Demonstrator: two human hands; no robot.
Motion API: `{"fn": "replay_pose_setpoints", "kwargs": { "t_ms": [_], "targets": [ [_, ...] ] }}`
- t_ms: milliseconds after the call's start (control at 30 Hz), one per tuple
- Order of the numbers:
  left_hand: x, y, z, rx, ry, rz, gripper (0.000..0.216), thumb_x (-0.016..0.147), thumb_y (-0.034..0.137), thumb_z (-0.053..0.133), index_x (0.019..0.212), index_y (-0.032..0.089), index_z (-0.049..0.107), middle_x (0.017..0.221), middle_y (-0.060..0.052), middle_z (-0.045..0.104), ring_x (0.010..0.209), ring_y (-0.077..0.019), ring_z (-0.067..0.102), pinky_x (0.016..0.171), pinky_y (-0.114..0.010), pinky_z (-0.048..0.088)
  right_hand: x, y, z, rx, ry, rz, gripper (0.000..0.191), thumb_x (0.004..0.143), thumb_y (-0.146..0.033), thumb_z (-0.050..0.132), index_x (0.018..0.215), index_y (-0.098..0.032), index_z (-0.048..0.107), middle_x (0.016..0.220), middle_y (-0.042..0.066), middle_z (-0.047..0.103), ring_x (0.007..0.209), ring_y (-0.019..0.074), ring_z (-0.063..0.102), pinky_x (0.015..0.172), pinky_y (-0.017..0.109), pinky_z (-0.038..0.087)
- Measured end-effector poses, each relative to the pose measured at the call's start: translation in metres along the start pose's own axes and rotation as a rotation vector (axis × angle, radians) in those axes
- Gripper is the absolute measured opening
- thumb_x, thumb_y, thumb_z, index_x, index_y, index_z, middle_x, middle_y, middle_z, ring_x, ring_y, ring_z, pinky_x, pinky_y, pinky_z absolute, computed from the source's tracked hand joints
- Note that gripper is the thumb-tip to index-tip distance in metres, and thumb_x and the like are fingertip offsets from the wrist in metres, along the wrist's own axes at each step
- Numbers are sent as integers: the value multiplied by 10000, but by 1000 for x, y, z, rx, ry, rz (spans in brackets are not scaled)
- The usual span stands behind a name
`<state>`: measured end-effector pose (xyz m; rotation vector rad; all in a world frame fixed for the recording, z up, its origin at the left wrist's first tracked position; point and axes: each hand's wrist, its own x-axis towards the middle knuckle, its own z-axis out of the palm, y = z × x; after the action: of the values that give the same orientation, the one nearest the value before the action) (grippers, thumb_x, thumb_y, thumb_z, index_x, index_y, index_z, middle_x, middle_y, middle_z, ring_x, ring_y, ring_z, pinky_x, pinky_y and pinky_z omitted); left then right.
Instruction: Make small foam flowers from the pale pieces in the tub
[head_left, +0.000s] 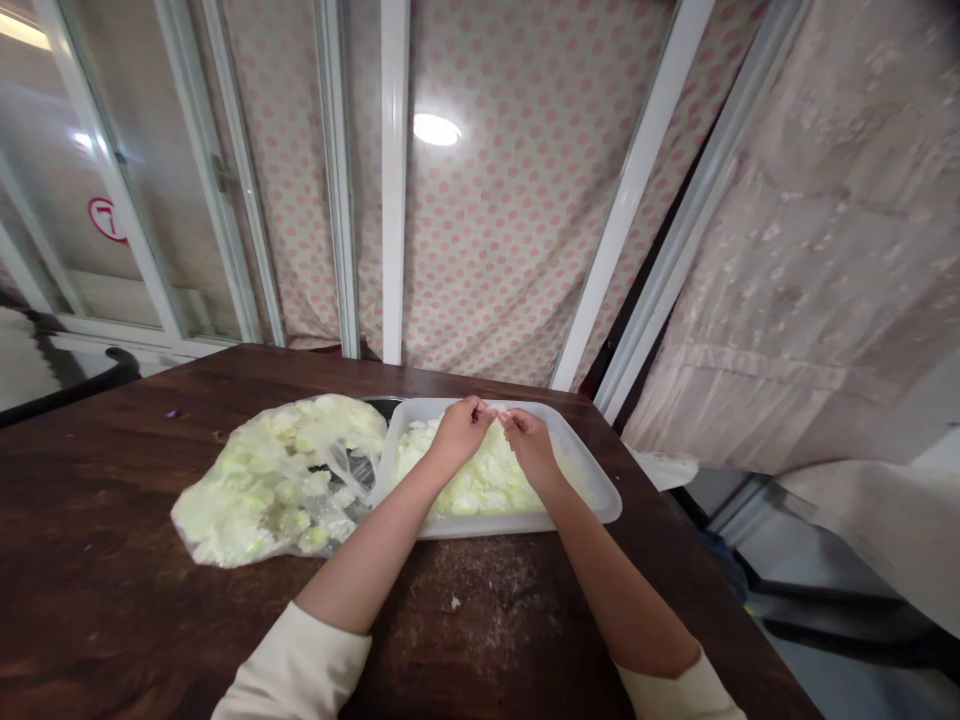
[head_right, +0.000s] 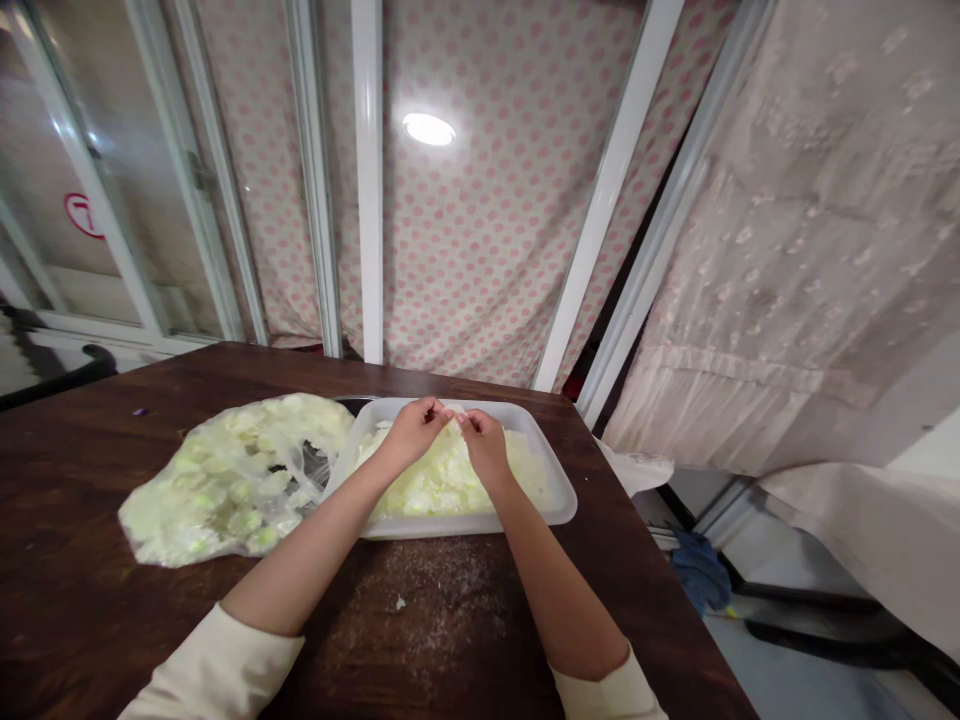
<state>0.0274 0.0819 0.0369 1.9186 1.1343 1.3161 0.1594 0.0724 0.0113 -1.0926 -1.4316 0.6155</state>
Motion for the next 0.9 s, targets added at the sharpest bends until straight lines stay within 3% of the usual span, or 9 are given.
{"fn": "replay_pose_setpoints", "kwargs": {
  "t_ms": [167,267,333,400,467,667,900],
  "targets": [
    [1,1,-2,26,106,15,199,766,265,490,596,169,452,540,37,446,552,-111,436,577,-237,330,-2,-1,-1,-72,58,82,341,720,-439,543,515,-194,425,417,-52,356,409,87,294,412,246,215],
    [0,-1,-3,30,104,6,164,772,278,500,652,168,483,577,27,468,585,-120,460,603,-244,341,-2,-2,-1,-132,115,52,372,713,-439,561,502,-196,374,427,-61,317,423,80,272,428,243,224],
    [-1,-3,-3,22,92,-8,134,756,272,533,841,169,521,609,27,485,598,-128,477,606,-247,347,-2,-2,0,-128,150,14,288,697,-437,587,621,-194,453,470,-68,337,447,86,313,450,235,263],
    [-1,-6,-1,-9,82,-21,372,745,246,555,1089,167,437,613,40,482,589,-130,484,599,-247,353,-2,-1,1,-86,157,2,296,707,-447,578,851,-201,496,524,-67,398,496,104,394,486,231,316],
    [0,-8,0,-64,62,-19,503,755,215,540,1202,155,317,597,57,465,570,-123,482,596,-244,359,-1,2,3,-52,103,11,340,748,-475,518,954,-205,493,584,-42,475,563,123,460,514,235,349],
    [0,-3,2,-247,5,67,351,798,159,451,1115,167,302,651,61,445,584,-83,475,614,-214,382,-2,4,9,116,-234,65,414,767,-582,427,685,-183,497,576,-2,525,523,114,475,466,232,348],
    [-1,-1,6,-339,79,46,393,773,121,473,1077,178,230,613,89,426,542,-69,454,586,-196,372,-4,-5,8,237,-311,65,330,739,-496,547,666,-188,454,497,-42,483,451,83,428,461,224,339]
  ]
}}
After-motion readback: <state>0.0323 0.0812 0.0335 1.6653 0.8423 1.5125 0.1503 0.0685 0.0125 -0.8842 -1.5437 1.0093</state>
